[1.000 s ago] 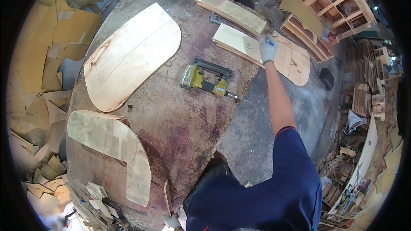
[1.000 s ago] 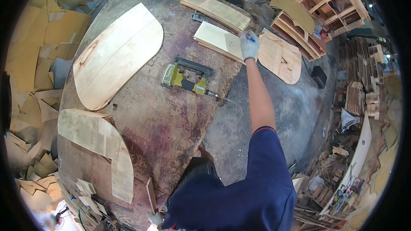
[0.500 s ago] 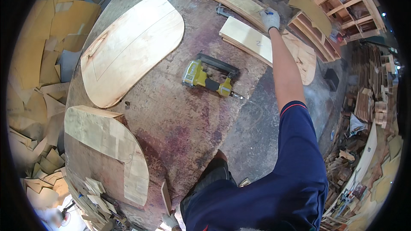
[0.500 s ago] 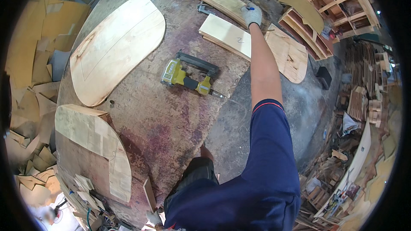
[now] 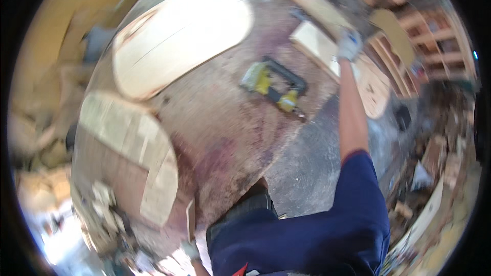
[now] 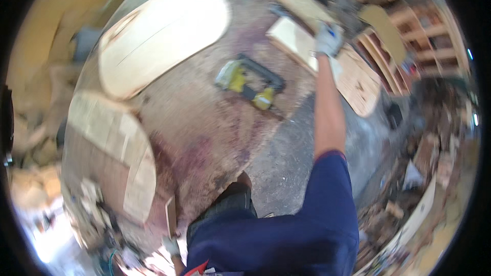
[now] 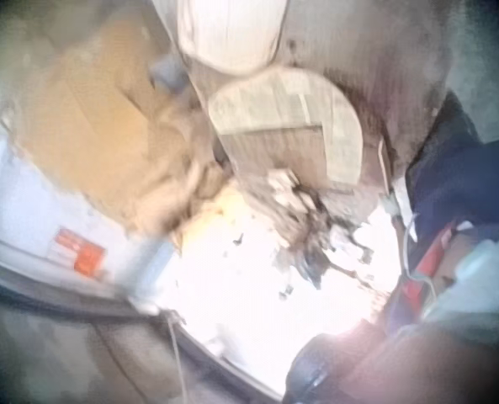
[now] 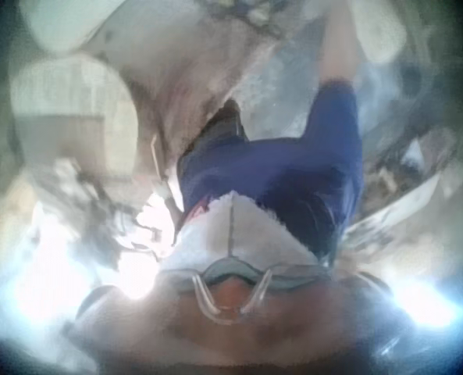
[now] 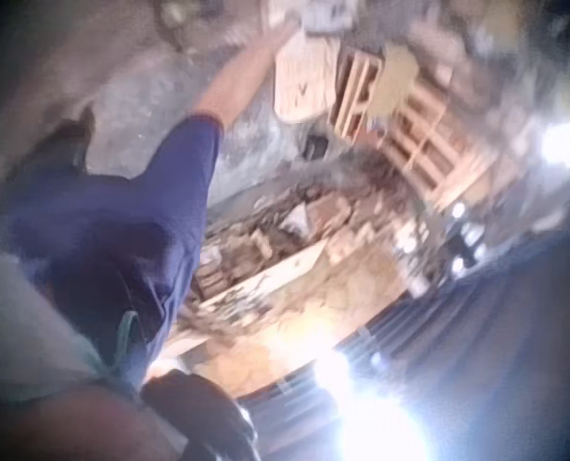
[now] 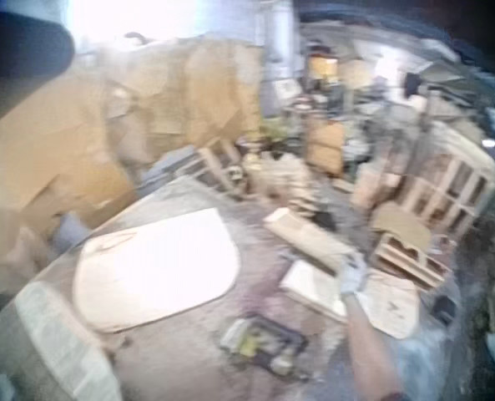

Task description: The person cuts small wooden pieces using a circular saw, then measures and marks them with a ruler and pen. They align the pieces on a curved template and fasten them together using a nail gun, repeating the process for multiple pieces.

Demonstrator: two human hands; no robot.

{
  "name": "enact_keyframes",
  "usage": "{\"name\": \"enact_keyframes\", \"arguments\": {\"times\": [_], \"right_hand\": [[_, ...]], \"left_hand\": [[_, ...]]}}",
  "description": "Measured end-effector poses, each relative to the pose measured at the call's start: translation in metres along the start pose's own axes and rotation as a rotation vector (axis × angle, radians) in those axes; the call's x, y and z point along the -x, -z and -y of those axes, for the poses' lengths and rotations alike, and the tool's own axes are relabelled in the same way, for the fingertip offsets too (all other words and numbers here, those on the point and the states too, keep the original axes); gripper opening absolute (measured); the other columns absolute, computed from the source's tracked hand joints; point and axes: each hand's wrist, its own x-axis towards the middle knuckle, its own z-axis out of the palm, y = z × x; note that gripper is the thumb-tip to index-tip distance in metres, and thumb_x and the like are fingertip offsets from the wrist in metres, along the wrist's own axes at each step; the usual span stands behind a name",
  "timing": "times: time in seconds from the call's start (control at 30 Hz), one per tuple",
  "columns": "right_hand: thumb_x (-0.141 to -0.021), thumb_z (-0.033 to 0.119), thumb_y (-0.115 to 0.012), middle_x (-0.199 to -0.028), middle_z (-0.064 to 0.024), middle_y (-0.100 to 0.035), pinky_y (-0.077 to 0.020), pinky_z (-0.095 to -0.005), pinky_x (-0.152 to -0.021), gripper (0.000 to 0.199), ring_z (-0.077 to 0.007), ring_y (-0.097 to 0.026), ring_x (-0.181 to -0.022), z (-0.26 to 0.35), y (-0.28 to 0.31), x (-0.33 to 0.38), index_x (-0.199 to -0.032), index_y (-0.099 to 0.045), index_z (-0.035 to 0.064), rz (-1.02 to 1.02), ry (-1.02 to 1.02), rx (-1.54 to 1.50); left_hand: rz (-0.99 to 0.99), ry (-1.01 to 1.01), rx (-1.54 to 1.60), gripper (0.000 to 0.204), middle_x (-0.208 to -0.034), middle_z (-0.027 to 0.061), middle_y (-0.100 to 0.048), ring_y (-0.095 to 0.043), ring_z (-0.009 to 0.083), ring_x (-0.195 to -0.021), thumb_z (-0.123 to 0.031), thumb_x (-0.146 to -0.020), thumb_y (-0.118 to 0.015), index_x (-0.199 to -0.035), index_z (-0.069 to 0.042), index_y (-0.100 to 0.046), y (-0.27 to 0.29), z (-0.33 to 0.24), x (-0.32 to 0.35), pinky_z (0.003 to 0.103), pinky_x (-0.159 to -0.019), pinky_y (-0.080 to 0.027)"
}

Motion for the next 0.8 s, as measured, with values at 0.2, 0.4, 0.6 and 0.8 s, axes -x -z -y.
{"name": "enact_keyframes", "arguments": {"times": [0.2,0.4,0.6,0.8], "right_hand": [[-0.113,0.032,-0.050,-0.098,-0.0125,-0.075,-0.0532,-0.0352,-0.092,0.042,-0.0196,-0.069,-0.094,0.118,0.042,0.243,-0.134,-0.063,-0.0020,0.622,-0.046,-0.297],[-0.102,0.011,-0.067,-0.101,-0.0082,-0.075,-0.0566,-0.0318,-0.083,0.015,-0.0172,-0.071,-0.091,0.185,0.092,0.495,-0.114,-0.071,0.0032,1.312,-0.297,-0.559],[-0.087,0.011,-0.081,-0.125,-0.0166,-0.071,-0.0555,-0.0364,-0.095,0.055,-0.0270,-0.070,-0.115,0.214,0.117,0.623,-0.137,-0.060,0.0031,1.827,0.002,-0.245],[-0.087,0.014,-0.084,-0.115,-0.0127,-0.073,-0.0570,-0.0348,-0.087,0.051,-0.0231,-0.070,-0.105,0.226,0.105,0.662,-0.131,-0.061,0.0024,1.956,-0.020,-0.240]], "left_hand": [[-0.069,0.060,0.475,0.035,-0.091,0.0161,-0.064,-0.057,0.0273,-0.085,-0.026,-0.092,-0.071,-0.101,0.007,-0.066,-0.007,-0.004,0.010,0.044,-0.078,-0.047],[-0.360,0.035,0.591,0.025,-0.069,0.0153,-0.045,-0.045,0.0245,-0.066,-0.015,-0.083,-0.073,-0.081,0.004,-0.056,0.011,-0.037,0.022,0.040,-0.065,-0.040],[-0.285,-0.094,0.697,0.021,-0.077,0.0177,-0.046,-0.050,0.0300,-0.069,-0.010,-0.081,-0.070,-0.083,0.005,-0.056,0.015,-0.026,0.026,0.040,-0.067,-0.042],[-0.291,-0.260,0.927,0.019,-0.077,0.0138,-0.048,-0.053,0.0244,-0.072,-0.010,-0.082,-0.070,-0.095,0.003,-0.068,0.039,-0.036,-0.024,0.036,-0.070,-0.045]]}}
